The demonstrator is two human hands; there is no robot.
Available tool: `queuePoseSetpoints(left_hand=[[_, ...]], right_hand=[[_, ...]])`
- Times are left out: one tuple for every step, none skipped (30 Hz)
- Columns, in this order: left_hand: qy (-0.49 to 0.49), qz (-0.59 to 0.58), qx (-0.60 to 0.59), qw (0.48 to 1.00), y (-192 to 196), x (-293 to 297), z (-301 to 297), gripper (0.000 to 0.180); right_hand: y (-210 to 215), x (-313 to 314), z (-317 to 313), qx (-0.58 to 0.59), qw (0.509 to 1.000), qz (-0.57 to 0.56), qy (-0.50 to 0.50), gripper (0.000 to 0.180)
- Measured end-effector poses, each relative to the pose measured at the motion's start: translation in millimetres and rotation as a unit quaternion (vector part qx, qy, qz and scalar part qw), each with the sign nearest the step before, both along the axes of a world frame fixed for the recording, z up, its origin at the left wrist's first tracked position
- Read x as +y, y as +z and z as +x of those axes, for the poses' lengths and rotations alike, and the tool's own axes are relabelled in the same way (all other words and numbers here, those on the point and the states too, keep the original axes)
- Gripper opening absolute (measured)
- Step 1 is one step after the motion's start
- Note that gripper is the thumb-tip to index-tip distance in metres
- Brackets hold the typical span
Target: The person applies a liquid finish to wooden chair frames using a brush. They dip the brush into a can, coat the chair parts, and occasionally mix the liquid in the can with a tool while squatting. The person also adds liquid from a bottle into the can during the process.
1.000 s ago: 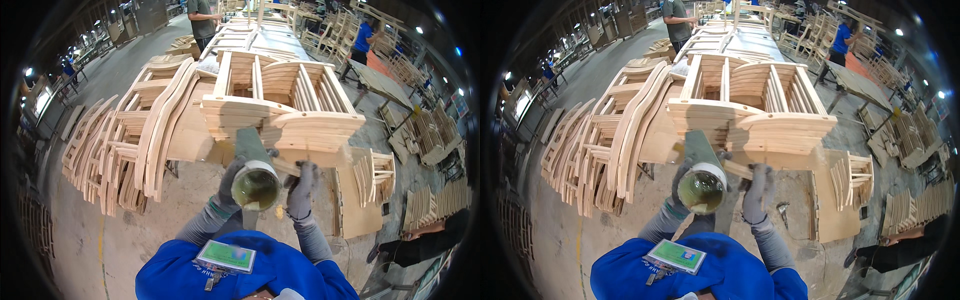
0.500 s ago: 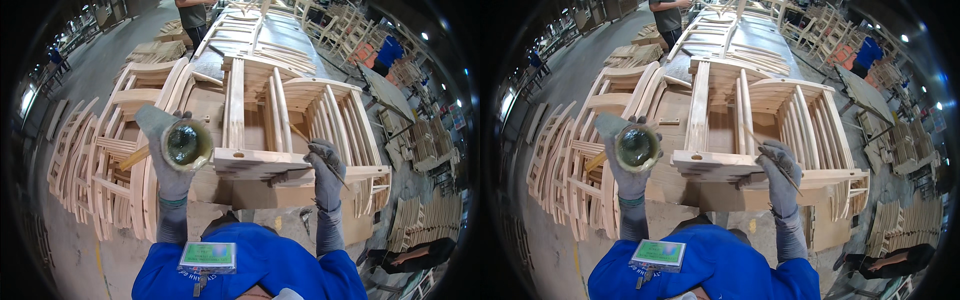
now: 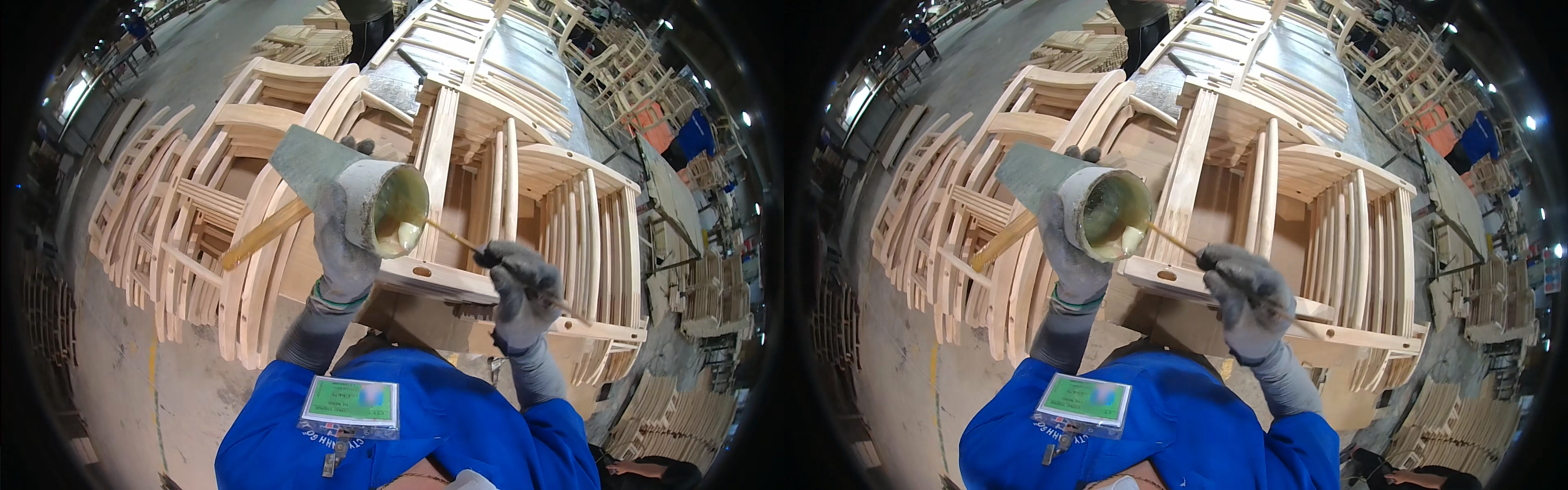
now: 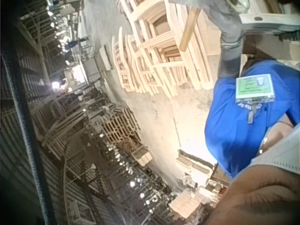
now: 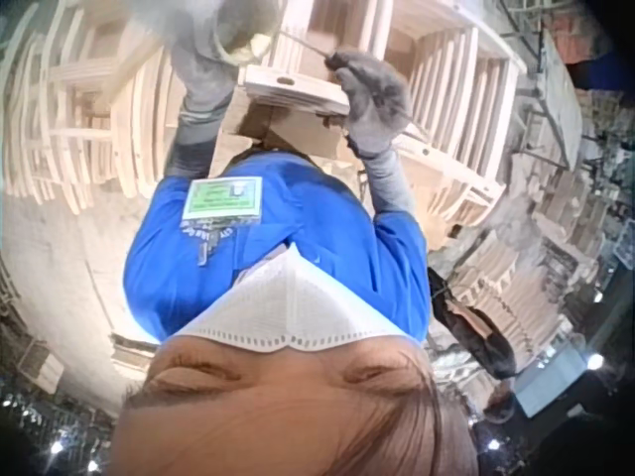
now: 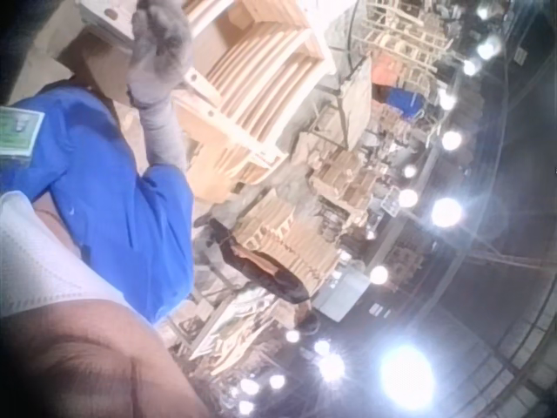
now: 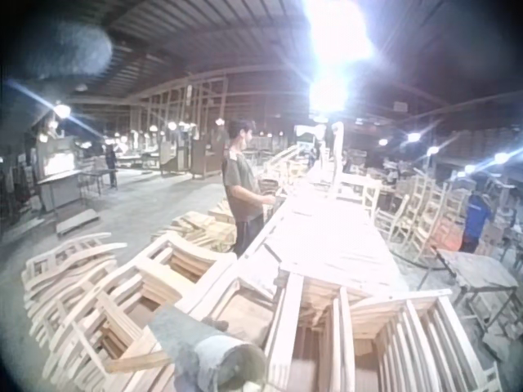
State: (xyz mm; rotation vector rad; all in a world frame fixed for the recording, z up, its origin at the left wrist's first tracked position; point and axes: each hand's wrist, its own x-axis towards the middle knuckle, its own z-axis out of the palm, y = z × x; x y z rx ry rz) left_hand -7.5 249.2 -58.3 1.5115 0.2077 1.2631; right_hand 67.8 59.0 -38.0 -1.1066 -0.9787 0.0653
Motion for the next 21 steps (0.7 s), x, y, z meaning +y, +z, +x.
queuePoseSetpoints(left_hand=[[0.000, -0.020, -0.022, 1.000, 0.6, -2.8, 3.2, 0.057], [-0.001, -0.038, -0.046, 0.998, 1.7, -5.1, 7.2, 0.057], [-0.047, -0.129, -0.116, 0.984, 3.0, -13.3, 12.8, 0.057], [-0.097, -0.213, -0.187, 0.954, 5.3, -18.5, 17.4, 0.057], [-0.048, -0.115, -0.143, 0.982, 0.5, -17.3, 19.1, 0.054], [0.004, -0.013, -0.094, 0.995, -5.9, -12.9, 19.4, 0.052], [0.021, 0.029, -0.065, 0.997, -11.6, -10.7, 20.0, 0.051], [0.039, 0.071, -0.038, 0.996, -16.8, -8.5, 20.8, 0.051], [0.020, 0.050, -0.032, 0.998, -17.5, -8.7, 22.2, 0.052], [0.036, 0.075, -0.043, 0.996, -17.9, -9.4, 26.1, 0.052], [0.053, 0.100, -0.054, 0.992, -17.7, -10.8, 29.4, 0.053], [0.107, 0.174, -0.079, 0.976, -11.3, -14.3, 37.2, 0.053], [0.081, 0.131, -0.108, 0.982, -4.7, -17.6, 38.4, 0.054], [0.056, 0.088, -0.139, 0.985, 1.9, -21.4, 40.1, 0.055], [-0.052, -0.075, -0.170, 0.981, 8.0, -25.7, 37.0, 0.055], [-0.158, -0.234, -0.195, 0.939, 10.4, -28.6, 35.0, 0.055], [-0.157, -0.238, -0.188, 0.940, 9.3, -29.4, 34.9, 0.056], [-0.158, -0.242, -0.183, 0.940, 8.6, -30.4, 35.2, 0.057], [-0.159, -0.246, -0.178, 0.940, 7.8, -31.0, 35.5, 0.058], [-0.160, -0.249, -0.172, 0.940, 6.8, -31.5, 35.8, 0.059], [-0.162, -0.253, -0.168, 0.939, 5.5, -31.6, 37.3, 0.060]], right_hand=[[-3.5, -1.6, -1.5, -0.007, 1.000, -0.008, 0.001, 0.026], [-5.8, -3.8, -1.5, -0.067, 0.997, -0.028, -0.004, 0.027], [-7.2, -8.3, -6.5, -0.097, 0.993, -0.064, -0.022, 0.026], [-15.8, -14.4, -8.9, -0.097, 0.994, -0.058, -0.005, 0.027], [-23.6, -18.2, -8.7, -0.098, 0.994, -0.052, 0.010, 0.027], [-20.4, -17.2, -6.6, -0.080, 0.996, -0.028, 0.021, 0.028], [-13.9, -14.7, -3.7, -0.061, 0.998, -0.004, 0.031, 0.028], [-10.2, -11.8, -0.2, -0.043, 0.998, 0.020, 0.042, 0.028], [-10.6, -9.3, 3.5, -0.030, 0.999, 0.021, 0.033, 0.028], [-12.6, -6.5, 7.3, -0.017, 0.999, 0.022, 0.024, 0.029], [-15.2, -5.5, 9.8, -0.005, 1.000, 0.023, 0.015, 0.029], [-18.6, -7.8, 10.1, -0.014, 0.999, 0.016, 0.025, 0.025], [-18.0, -10.4, 10.0, -0.004, 0.999, 0.028, 0.035, 0.024], [-16.0, -13.1, 10.0, 0.007, 0.998, 0.040, 0.045, 0.023], [-16.2, -15.0, 10.3, 0.018, 0.997, 0.051, 0.052, 0.022], [-17.7, -17.5, 12.3, 0.074, 0.993, 0.067, 0.060, 0.018], [-18.2, -16.7, 14.4, 0.081, 0.994, 0.055, 0.048, 0.018], [-17.3, -15.8, 16.2, 0.086, 0.995, 0.043, 0.035, 0.017], [-16.8, -15.1, 17.3, 0.091, 0.995, 0.031, 0.021, 0.017], [-21.2, -13.1, 16.6, 0.104, 0.994, 0.035, 0.022, 0.016], [-23.2, -12.8, 16.6, 0.124, 0.991, 0.039, 0.040, 0.016]])
